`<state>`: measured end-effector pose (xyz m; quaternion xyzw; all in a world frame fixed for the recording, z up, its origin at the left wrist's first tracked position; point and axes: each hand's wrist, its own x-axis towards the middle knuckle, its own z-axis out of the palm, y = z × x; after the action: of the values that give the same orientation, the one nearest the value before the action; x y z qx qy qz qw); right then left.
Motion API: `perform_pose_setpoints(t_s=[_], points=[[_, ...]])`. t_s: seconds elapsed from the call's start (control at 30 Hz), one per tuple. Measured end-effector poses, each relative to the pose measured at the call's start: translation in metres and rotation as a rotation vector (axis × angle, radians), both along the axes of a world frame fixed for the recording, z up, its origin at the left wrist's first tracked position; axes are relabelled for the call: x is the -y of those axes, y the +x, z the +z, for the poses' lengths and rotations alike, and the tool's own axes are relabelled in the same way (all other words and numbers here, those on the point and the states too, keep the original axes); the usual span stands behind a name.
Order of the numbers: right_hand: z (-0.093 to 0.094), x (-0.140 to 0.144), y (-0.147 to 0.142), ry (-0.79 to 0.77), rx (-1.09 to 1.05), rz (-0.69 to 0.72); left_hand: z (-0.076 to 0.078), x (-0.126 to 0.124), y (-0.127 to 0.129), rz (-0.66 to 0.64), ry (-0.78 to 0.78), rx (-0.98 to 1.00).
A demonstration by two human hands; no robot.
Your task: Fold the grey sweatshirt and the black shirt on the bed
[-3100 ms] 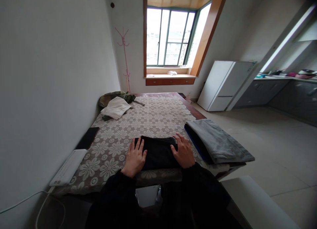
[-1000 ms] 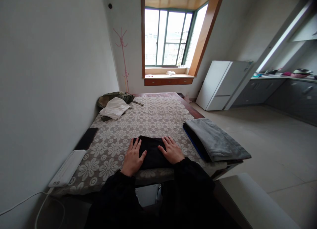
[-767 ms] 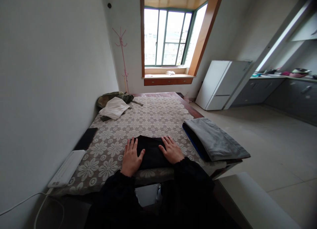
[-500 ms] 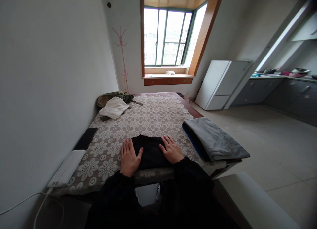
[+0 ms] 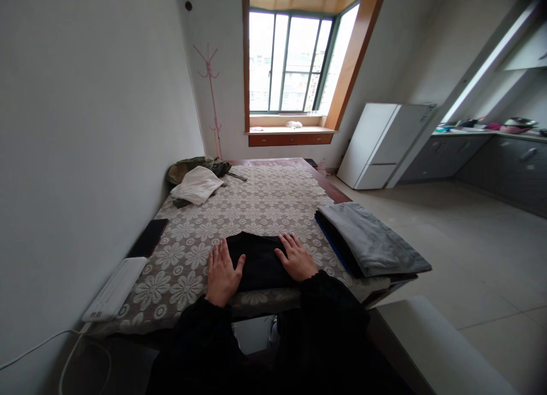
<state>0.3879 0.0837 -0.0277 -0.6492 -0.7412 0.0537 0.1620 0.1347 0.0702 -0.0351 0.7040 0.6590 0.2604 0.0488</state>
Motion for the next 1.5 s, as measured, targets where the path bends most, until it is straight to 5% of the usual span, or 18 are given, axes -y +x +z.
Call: perform_pose_setpoints(t_s=[0.37,0.77,1.07,1.23,1.5], points=[[-0.003,-0.001,0.001,0.005,-0.007,0.001,0.002,-0.002,-0.008,-0.036,-0.014,0.192],[-0.012,-0.005,0.026,0.107,-0.428,-0.094,0.009,-0.004,-0.016,-0.211,-0.041,0.87],[-0.018,-0.004,0.022,0.136,-0.42,-0.071,0.021,-0.015,-0.027,-0.168,-0.39,1.161],[-0.017,-0.004,0.024,0.141,-0.419,-0.058,0.03,-0.022,-0.021,-0.197,-0.495,1.113],[-0.013,0.002,0.02,0.153,-0.419,-0.118,0.045,-0.01,-0.004,-0.294,-0.252,1.07]])
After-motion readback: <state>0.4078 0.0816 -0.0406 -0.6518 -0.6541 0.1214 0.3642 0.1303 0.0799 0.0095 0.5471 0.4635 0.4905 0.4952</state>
